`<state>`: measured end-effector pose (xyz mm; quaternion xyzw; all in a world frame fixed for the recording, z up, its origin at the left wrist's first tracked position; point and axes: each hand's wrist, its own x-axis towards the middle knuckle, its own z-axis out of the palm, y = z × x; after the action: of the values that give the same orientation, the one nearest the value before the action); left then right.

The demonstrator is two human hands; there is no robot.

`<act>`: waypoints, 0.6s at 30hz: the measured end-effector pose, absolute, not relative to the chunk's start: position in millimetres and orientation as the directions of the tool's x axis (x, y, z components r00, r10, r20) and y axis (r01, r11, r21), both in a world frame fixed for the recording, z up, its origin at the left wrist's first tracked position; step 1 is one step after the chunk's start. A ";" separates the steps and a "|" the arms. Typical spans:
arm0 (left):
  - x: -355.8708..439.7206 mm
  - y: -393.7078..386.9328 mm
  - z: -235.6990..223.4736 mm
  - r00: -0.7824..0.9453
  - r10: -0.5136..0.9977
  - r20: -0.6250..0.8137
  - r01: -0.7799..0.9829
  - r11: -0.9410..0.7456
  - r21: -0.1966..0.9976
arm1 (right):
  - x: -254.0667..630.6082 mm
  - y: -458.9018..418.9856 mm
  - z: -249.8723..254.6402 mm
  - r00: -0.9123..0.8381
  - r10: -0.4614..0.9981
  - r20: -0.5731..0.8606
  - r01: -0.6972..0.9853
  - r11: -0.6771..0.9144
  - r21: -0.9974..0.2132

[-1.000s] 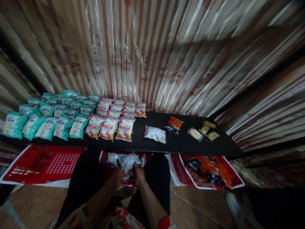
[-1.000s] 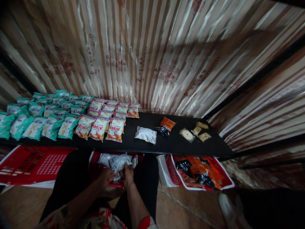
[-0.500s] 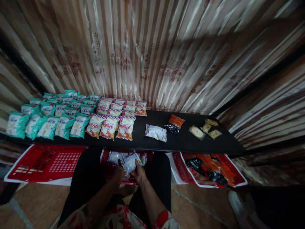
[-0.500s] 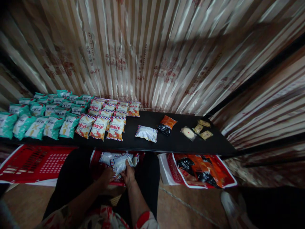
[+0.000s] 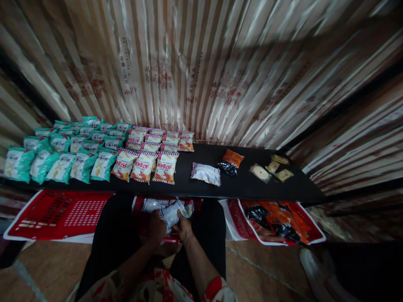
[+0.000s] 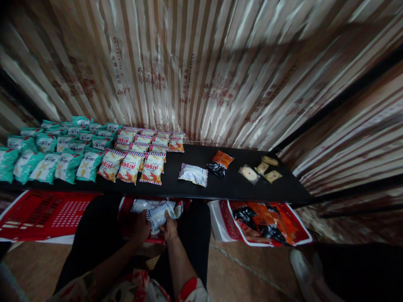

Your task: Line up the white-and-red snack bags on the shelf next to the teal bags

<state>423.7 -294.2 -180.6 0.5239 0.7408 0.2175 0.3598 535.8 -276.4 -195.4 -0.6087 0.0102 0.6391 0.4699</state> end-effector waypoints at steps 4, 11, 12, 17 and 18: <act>426.7 -299.7 -183.1 -0.042 0.999 -0.033 0.746 0.053 0.664 | 534.9 -277.0 -197.2 0.179 0.585 -0.791 -0.598 -0.574 -0.560; 428.4 -306.0 -189.2 0.266 0.961 0.079 0.797 -0.266 0.542 | 534.8 -279.4 -198.4 0.174 0.600 -0.781 -0.570 -0.585 -0.577; 427.6 -306.7 -189.6 0.288 0.955 0.074 0.791 -0.281 0.544 | 534.7 -279.8 -199.0 0.174 0.603 -0.778 -0.567 -0.585 -0.580; 421.8 -308.5 -194.0 0.323 0.946 0.028 0.777 -0.282 0.562 | 533.4 -280.7 -203.0 0.175 0.624 -0.762 -0.549 -0.580 -0.601; 420.6 -308.3 -194.2 0.314 0.949 0.031 0.772 -0.274 0.573 | 533.4 -280.7 -203.7 0.174 0.630 -0.757 -0.546 -0.578 -0.607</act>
<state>420.6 -308.3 -194.2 0.7757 0.5548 0.1880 0.2348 533.4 -280.7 -203.7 -0.6142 -0.0341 0.6416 0.4582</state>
